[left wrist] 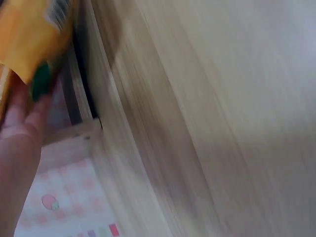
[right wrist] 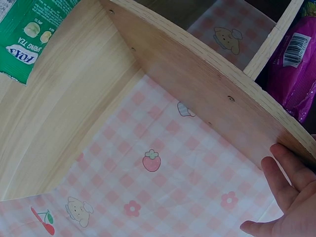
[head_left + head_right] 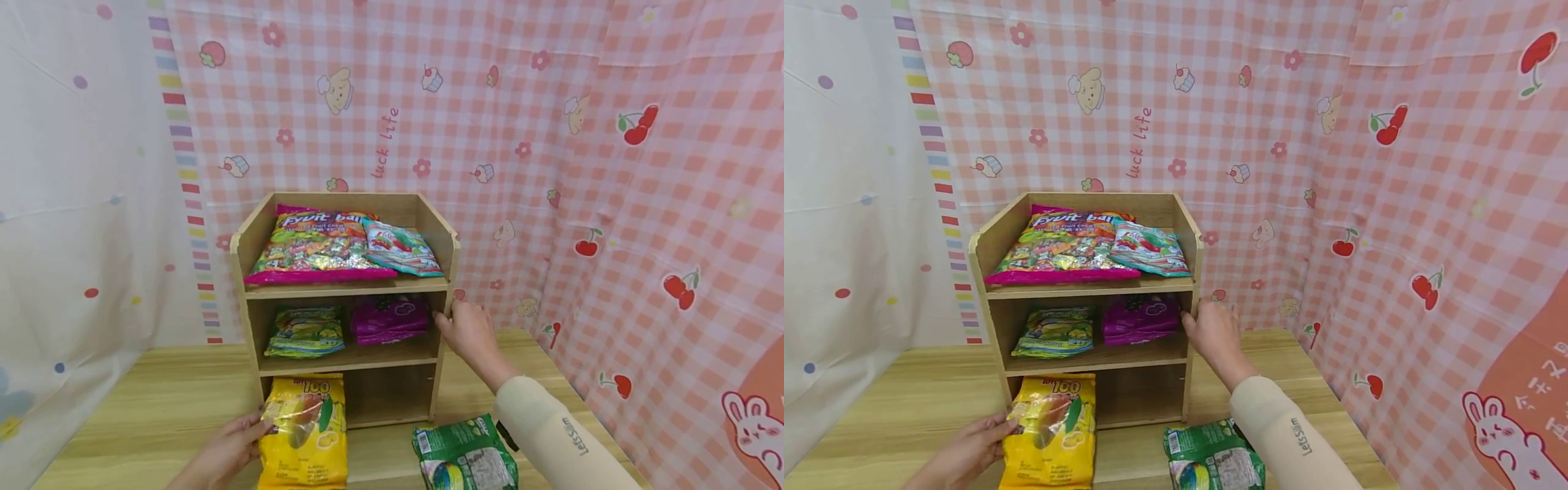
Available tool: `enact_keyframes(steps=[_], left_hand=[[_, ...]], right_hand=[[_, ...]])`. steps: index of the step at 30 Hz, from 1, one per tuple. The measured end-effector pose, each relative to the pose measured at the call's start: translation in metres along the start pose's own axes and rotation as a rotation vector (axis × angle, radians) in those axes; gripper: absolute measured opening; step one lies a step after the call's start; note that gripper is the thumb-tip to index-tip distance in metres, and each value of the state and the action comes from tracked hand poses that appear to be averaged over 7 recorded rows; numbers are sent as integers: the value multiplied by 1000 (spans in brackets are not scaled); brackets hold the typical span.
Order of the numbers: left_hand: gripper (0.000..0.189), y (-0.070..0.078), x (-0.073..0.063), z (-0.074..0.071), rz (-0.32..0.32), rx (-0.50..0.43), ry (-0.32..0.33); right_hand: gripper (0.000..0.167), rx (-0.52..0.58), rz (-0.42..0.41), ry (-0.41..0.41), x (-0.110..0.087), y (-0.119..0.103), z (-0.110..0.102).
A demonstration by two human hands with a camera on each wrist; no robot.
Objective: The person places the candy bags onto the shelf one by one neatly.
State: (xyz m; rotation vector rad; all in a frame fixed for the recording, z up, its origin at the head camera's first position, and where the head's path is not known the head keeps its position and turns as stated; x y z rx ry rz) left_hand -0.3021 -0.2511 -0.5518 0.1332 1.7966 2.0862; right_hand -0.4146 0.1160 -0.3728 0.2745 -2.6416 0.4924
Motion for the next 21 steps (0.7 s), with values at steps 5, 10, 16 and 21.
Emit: enact_keyframes(steps=[5,10,16,21], left_hand=[[57,5,7,-3,-20,140,237],[41,14,4,-7,11,481,361],[31,38,-9,0,164,947,556],[37,48,-15,38,440,1339,519]], right_hand=[[38,5,0,-5,0,-1,-1],[38,5,-1,-10,1,-1,-1],[36,9,-3,-8,0,-2,-2],[35,6,-1,-3,-1,-2,-2]])
Point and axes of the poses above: each hand's wrist, its own x-axis towards the middle knuckle, its own z-axis out of the palm, y = z × x, the point moved 7 cm from there along x, towards the middle knuckle, and after that the axes turned 5 degrees about -x, right-handed, at the moved point
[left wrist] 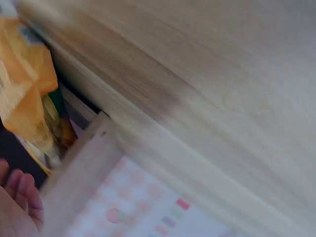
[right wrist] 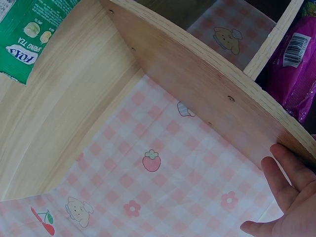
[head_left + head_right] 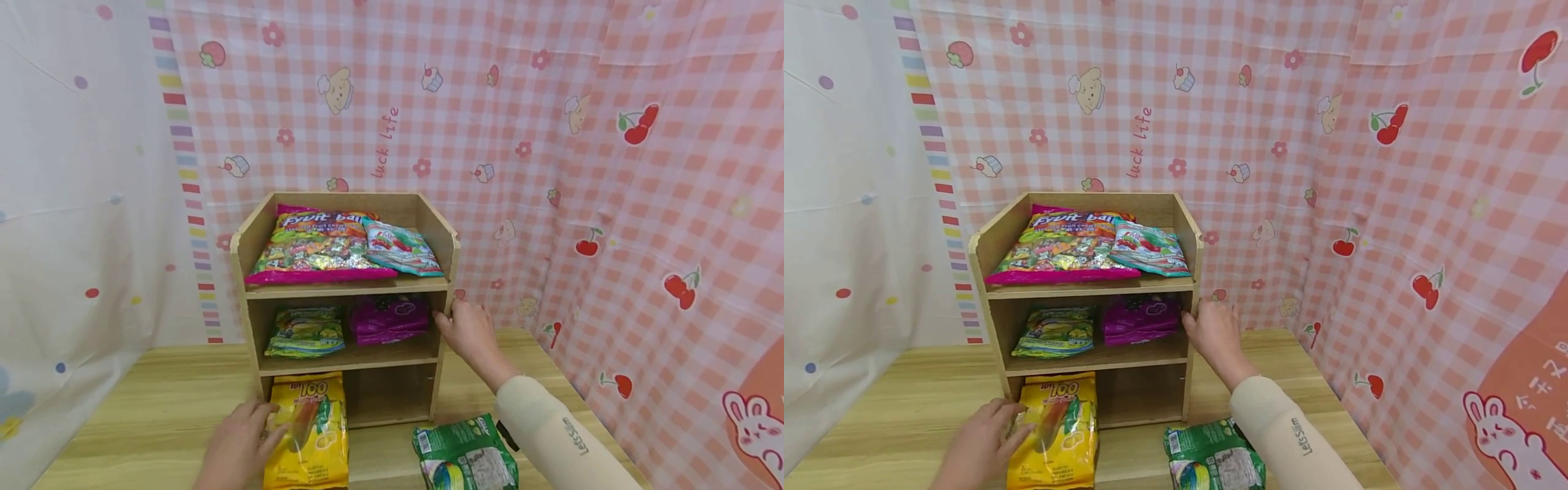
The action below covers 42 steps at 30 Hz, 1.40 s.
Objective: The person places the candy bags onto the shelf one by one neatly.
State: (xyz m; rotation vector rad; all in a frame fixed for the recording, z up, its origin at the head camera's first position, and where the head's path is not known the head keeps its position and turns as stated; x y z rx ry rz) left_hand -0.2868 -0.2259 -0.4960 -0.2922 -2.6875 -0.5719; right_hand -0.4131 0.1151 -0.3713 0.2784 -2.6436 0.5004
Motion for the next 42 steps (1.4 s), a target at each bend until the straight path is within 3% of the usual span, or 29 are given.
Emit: enact_keyframes(steps=[3,6,8,11,15,21,25,32,37,39,42], left_hand=[[67,18,-6,18,199,120,-97],[86,24,-16,37,360,186,-212],[86,24,-21,44,424,211,-242],[69,25,-23,48,482,248,-245],[62,30,-20,46,498,257,-247],[99,37,-15,44,423,168,-241],[105,39,-10,47,409,182,-214],[63,34,-5,58,360,227,-230],[67,31,-8,61,355,261,-240],[64,33,-9,59,386,267,-199],[52,40,-13,54,485,291,-71]], right_hand=[[34,-2,0,0,0,0,0],[34,-5,-1,-3,0,0,1],[34,-8,-2,-5,0,0,1],[35,-6,-3,-3,0,0,0],[37,3,-1,3,0,0,-1],[37,1,3,-1,0,1,0],[37,6,6,-8,0,1,1],[36,14,10,-12,0,1,0],[36,4,7,-11,-1,1,1],[35,3,5,-9,-1,1,1],[35,5,4,-9,0,1,1]])
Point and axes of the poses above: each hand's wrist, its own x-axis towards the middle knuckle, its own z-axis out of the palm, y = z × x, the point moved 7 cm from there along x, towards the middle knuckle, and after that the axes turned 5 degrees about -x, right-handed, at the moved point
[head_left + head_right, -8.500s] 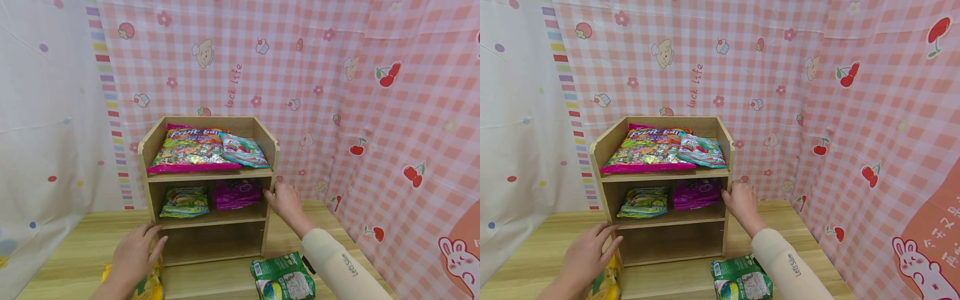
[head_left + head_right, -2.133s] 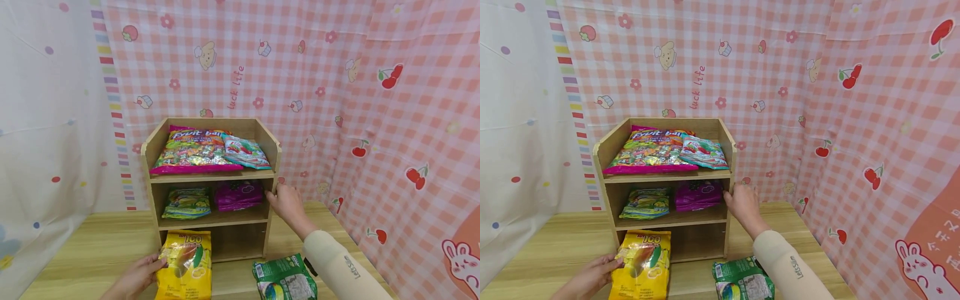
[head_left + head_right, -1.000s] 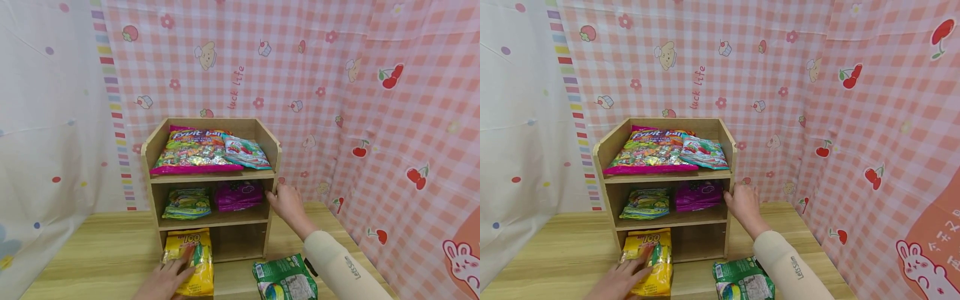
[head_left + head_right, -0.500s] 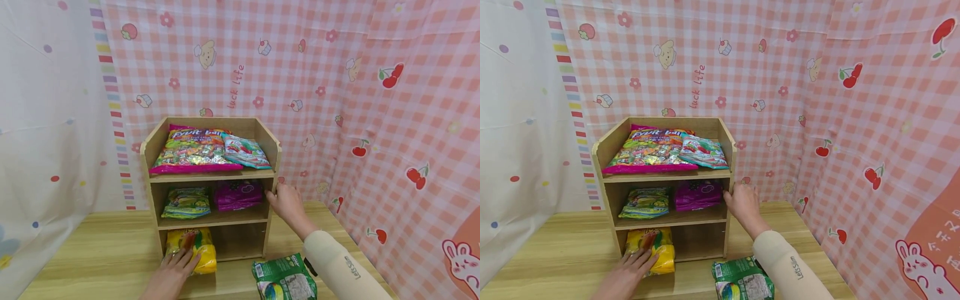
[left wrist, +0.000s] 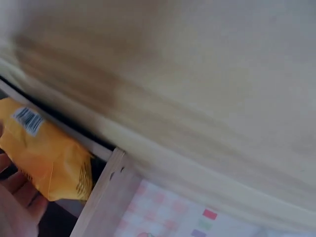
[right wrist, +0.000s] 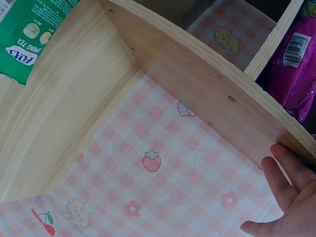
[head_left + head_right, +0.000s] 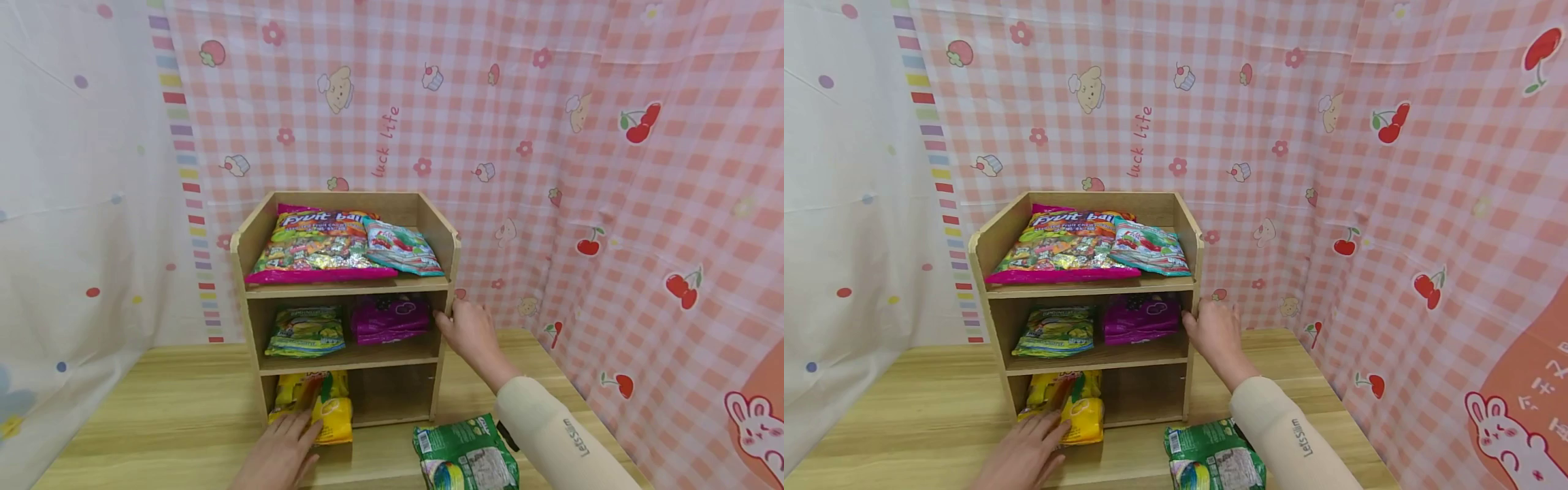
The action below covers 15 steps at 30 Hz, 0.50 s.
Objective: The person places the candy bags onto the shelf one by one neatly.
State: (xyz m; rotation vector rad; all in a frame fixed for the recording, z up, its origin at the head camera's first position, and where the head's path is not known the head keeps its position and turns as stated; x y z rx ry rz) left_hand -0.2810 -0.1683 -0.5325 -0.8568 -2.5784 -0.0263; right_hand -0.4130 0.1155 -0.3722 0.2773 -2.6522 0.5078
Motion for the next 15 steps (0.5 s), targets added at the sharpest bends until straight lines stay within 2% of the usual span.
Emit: enact_keyframes(steps=[2,4,7,10,15], left_hand=[[44,6,-2,-3,56,44,70],[40,10,-6,-2,89,56,72],[40,12,-12,9,91,33,-42],[41,11,-16,19,56,1,-150],[42,12,-16,19,20,-5,-185]], right_hand=[[35,3,0,0,0,-1,0],[34,4,-1,2,0,-1,0],[34,9,-3,1,0,-1,0],[35,17,0,-6,0,-1,0],[37,17,13,-19,0,1,1]])
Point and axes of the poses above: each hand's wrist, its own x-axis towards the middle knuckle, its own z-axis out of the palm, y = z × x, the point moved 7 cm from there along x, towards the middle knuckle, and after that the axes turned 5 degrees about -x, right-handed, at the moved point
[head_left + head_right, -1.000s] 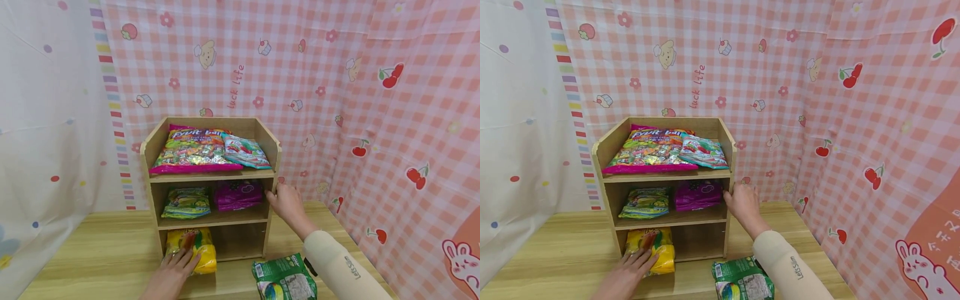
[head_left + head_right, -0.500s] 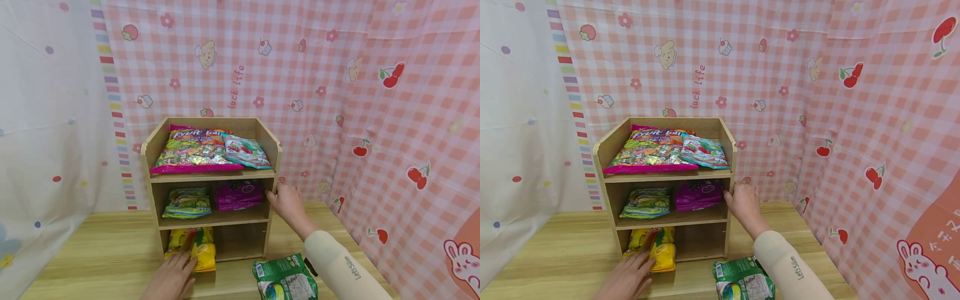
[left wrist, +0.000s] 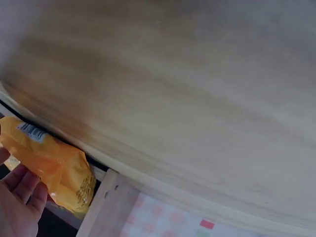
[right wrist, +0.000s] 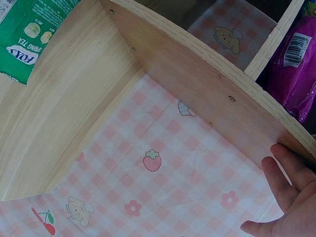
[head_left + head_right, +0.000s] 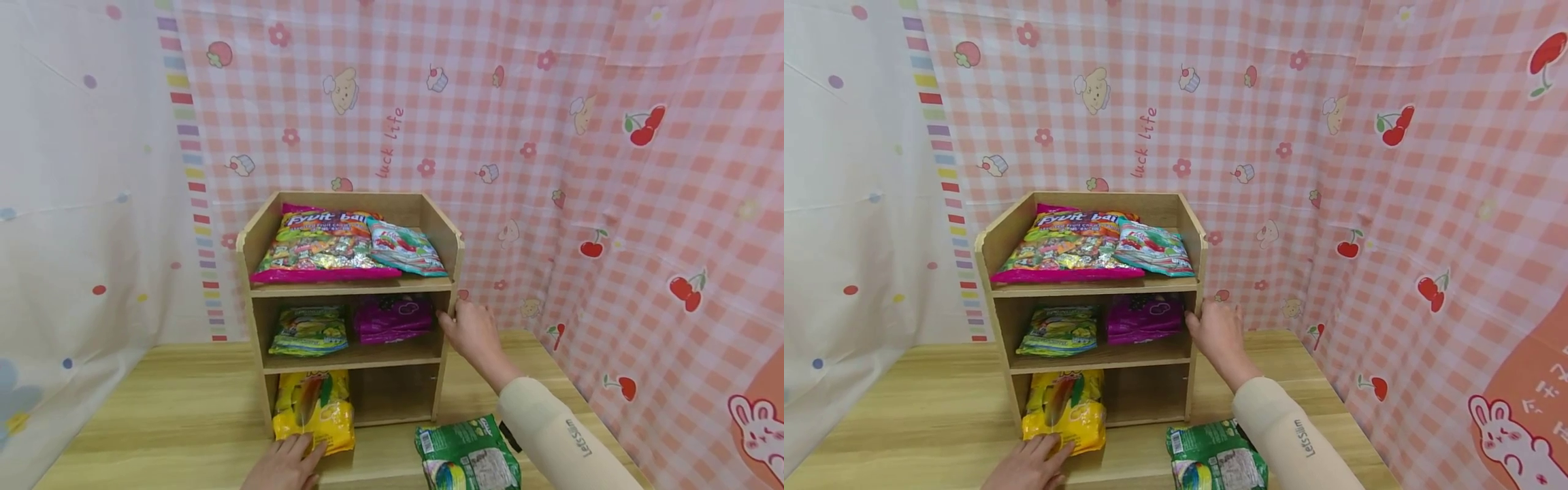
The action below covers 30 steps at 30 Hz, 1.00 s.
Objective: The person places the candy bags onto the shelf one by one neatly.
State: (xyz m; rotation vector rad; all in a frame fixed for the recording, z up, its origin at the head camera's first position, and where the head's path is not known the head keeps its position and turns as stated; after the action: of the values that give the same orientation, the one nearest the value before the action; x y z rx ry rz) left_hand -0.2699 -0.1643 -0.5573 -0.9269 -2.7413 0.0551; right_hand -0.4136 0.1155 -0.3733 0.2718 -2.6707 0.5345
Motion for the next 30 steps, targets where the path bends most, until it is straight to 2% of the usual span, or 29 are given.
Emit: enact_keyframes(steps=[3,7,10,13,17,26,30], left_hand=[[40,5,2,-7,33,2,48],[32,16,6,-15,138,-26,145],[29,21,7,-13,169,-83,141],[35,22,8,-9,143,-125,78],[42,20,10,-8,105,-123,25],[59,13,16,-11,-7,-86,25],[67,8,18,-10,-55,-84,2]], right_hand=[[37,-6,1,0,0,1,1],[35,-9,1,6,-1,1,0],[35,-13,1,11,-1,1,0],[34,-16,-3,15,0,1,0],[34,-15,-3,17,0,1,0],[35,-23,-2,21,0,1,1],[35,-19,-8,31,0,0,0]])
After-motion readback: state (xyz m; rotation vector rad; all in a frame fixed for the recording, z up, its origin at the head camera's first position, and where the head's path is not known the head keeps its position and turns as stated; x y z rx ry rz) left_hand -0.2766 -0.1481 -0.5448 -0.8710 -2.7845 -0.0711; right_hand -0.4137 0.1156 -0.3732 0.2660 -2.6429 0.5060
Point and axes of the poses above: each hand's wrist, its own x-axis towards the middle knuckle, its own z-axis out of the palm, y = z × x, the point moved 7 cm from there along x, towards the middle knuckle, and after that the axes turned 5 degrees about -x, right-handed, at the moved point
